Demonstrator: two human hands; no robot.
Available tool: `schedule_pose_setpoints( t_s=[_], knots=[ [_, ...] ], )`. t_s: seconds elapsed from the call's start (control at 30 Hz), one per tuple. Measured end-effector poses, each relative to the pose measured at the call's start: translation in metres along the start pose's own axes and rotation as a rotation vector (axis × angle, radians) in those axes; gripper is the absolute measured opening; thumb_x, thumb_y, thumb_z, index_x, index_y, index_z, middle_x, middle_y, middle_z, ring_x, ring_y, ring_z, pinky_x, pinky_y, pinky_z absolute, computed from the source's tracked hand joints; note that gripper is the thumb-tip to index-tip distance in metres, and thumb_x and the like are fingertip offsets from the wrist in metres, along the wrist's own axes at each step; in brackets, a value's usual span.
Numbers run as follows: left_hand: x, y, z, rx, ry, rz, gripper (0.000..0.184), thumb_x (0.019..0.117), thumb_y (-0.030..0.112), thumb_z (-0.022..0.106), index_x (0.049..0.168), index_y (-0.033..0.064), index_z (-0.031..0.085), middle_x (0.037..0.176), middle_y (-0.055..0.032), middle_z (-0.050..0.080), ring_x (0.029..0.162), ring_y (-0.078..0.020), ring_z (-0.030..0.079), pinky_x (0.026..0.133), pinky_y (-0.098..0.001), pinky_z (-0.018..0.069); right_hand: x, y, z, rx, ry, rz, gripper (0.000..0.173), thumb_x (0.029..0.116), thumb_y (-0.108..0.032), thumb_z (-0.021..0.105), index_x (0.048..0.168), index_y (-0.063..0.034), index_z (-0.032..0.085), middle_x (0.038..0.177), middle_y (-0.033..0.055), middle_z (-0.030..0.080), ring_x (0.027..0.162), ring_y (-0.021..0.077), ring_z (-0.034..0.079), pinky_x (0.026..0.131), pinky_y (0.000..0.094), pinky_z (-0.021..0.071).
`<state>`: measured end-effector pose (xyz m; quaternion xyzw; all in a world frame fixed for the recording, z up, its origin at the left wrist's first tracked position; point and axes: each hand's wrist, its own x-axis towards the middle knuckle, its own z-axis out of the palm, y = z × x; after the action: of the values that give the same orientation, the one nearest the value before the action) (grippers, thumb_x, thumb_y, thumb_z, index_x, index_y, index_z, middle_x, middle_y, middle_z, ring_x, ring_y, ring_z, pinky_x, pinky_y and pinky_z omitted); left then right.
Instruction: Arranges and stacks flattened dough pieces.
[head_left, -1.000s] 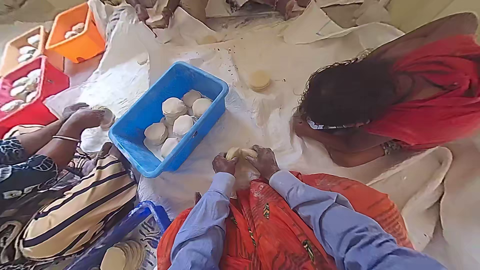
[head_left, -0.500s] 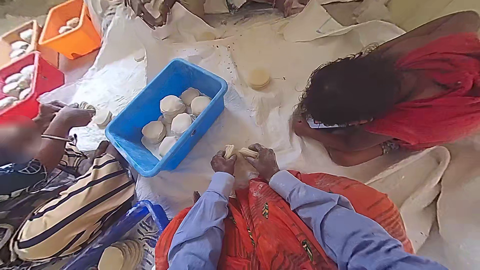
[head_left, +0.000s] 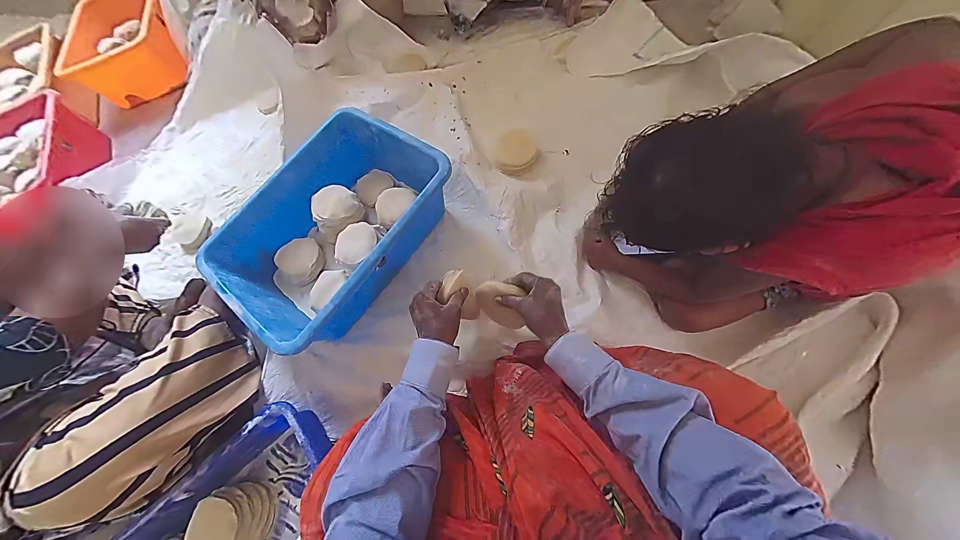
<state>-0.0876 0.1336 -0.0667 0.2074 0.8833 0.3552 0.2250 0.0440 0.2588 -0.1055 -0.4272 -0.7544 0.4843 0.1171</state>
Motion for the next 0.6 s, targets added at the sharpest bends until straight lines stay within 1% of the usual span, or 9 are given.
schedule_pose_setpoints(
  t_s=[0.1, 0.17, 0.2, 0.3, 0.37, 0.4, 0.47, 0.53, 0.6],
  knots=[
    [0.010, -0.003, 0.007, -0.180, -0.031, 0.026, 0.032, 0.0959, 0.019, 0.073, 0.116, -0.0053, 0.066, 0.108, -0.0260, 0.068, 0.103, -0.0371, 0.066, 0.096, -0.0563, 0.0498, 0.016, 0.002, -0.016, 0.143, 0.068, 0.101, 0.029, 0.0827, -0.014, 0.087, 0.106, -0.0014, 0.073, 0.099, 0.0177, 0.072, 0.093, 0.0304, 0.069, 0.086, 0.0538, 0.0530],
    [0.024, -0.029, 0.022, -0.321, -0.136, -0.110, 0.031, 0.0999, 0.018, 0.068, 0.121, -0.0044, 0.062, 0.112, -0.0261, 0.066, 0.099, -0.0352, 0.068, 0.088, -0.0531, 0.0566, 0.022, 0.011, -0.022, 0.140, 0.099, 0.158, 0.033, 0.0814, -0.012, 0.087, 0.108, -0.0004, 0.071, 0.101, 0.0182, 0.071, 0.094, 0.0299, 0.067, 0.088, 0.0525, 0.0527],
    [0.032, -0.040, 0.026, -0.339, -0.182, -0.185, 0.033, 0.1009, 0.018, 0.066, 0.125, -0.0039, 0.061, 0.117, -0.0270, 0.065, 0.101, -0.0367, 0.067, 0.087, -0.0542, 0.0563, 0.024, 0.012, -0.025, 0.138, 0.109, 0.172, 0.034, 0.0821, -0.011, 0.086, 0.110, 0.0006, 0.069, 0.102, 0.0194, 0.070, 0.096, 0.0306, 0.066, 0.089, 0.0523, 0.0518],
    [0.038, -0.050, 0.023, -0.024, -0.205, -0.300, 0.036, 0.0986, 0.017, 0.068, 0.129, -0.0019, 0.062, 0.130, -0.0277, 0.061, 0.123, -0.0411, 0.059, 0.103, -0.0590, 0.0470, 0.027, 0.013, -0.029, 0.109, 0.105, 0.177, 0.035, 0.0841, -0.011, 0.084, 0.113, 0.0003, 0.067, 0.103, 0.0200, 0.069, 0.094, 0.0304, 0.066, 0.088, 0.0517, 0.0521],
    [0.029, -0.035, 0.014, 0.243, -0.123, -0.273, 0.038, 0.0968, 0.017, 0.067, 0.131, 0.0012, 0.062, 0.131, -0.0270, 0.062, 0.127, -0.0425, 0.058, 0.105, -0.0606, 0.0457, 0.028, 0.012, -0.027, 0.051, 0.067, 0.154, 0.036, 0.0851, -0.011, 0.083, 0.115, -0.0008, 0.067, 0.104, 0.0197, 0.070, 0.096, 0.0322, 0.068, 0.089, 0.0541, 0.0528],
    [0.025, -0.029, 0.011, 0.263, -0.062, -0.229, 0.040, 0.0987, 0.017, 0.063, 0.135, 0.0007, 0.059, 0.134, -0.0279, 0.059, 0.128, -0.0439, 0.056, 0.106, -0.0612, 0.0450, 0.027, 0.011, -0.024, 0.005, 0.044, 0.124, 0.035, 0.0857, -0.012, 0.083, 0.116, -0.0021, 0.067, 0.105, 0.0196, 0.072, 0.097, 0.0335, 0.069, 0.090, 0.0559, 0.0537],
    [0.020, -0.022, 0.015, 0.060, 0.031, -0.138, 0.038, 0.1068, 0.020, 0.051, 0.138, -0.0008, 0.057, 0.132, -0.0260, 0.062, 0.124, -0.0403, 0.060, 0.106, -0.0569, 0.0465, 0.022, 0.004, -0.017, -0.089, 0.009, 0.039, 0.032, 0.0892, -0.012, 0.079, 0.119, -0.0044, 0.070, 0.107, 0.0200, 0.073, 0.100, 0.0370, 0.069, 0.090, 0.0597, 0.0522],
    [0.018, -0.020, 0.033, -0.425, 0.000, -0.170, 0.044, 0.1126, 0.029, 0.038, 0.134, -0.0041, 0.056, 0.127, -0.0228, 0.065, 0.113, -0.0322, 0.065, 0.099, -0.0484, 0.0509, 0.015, -0.002, -0.014, -0.104, 0.024, -0.069, 0.029, 0.0906, -0.011, 0.077, 0.118, -0.0052, 0.072, 0.104, 0.0189, 0.073, 0.098, 0.0363, 0.069, 0.089, 0.0599, 0.0518],
    [0.013, -0.017, 0.046, -0.841, -0.131, -0.297, 0.059, 0.1125, 0.043, 0.028, 0.142, -0.0021, 0.051, 0.139, -0.0192, 0.059, 0.124, -0.0283, 0.059, 0.104, -0.0445, 0.0468, 0.005, -0.002, -0.011, -0.076, 0.078, -0.145, 0.032, 0.0890, -0.015, 0.077, 0.120, -0.0070, 0.071, 0.103, 0.0154, 0.075, 0.097, 0.0313, 0.072, 0.088, 0.0569, 0.0549]
  ],
)
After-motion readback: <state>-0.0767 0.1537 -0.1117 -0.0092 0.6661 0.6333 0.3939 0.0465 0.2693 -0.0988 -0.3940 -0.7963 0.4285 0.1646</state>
